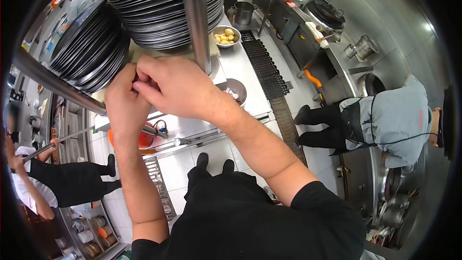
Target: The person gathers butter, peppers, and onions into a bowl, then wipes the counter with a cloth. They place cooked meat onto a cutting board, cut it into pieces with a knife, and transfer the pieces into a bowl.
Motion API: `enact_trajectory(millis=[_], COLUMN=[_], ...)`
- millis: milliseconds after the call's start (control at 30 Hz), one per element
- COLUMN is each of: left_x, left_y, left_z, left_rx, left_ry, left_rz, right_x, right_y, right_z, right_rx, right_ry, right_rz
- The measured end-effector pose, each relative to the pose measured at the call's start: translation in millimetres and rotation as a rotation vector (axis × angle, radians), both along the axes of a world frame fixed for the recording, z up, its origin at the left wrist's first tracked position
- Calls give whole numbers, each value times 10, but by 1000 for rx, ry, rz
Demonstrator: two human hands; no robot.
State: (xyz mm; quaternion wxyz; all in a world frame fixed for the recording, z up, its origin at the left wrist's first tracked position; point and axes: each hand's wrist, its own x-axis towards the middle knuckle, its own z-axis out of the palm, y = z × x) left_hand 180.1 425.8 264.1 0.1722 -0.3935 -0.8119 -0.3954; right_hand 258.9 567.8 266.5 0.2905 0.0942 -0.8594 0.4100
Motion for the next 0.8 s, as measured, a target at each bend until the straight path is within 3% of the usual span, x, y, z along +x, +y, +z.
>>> enact_trajectory(millis=[800], left_x=[-127], left_y=[64], left_z=[-93], left_rx=[-6], left_ry=[62], left_rz=[28], right_x=[-110], right_y=[69], right_z=[31], right_rx=[24], right_ry=[-106], right_rz=[4])
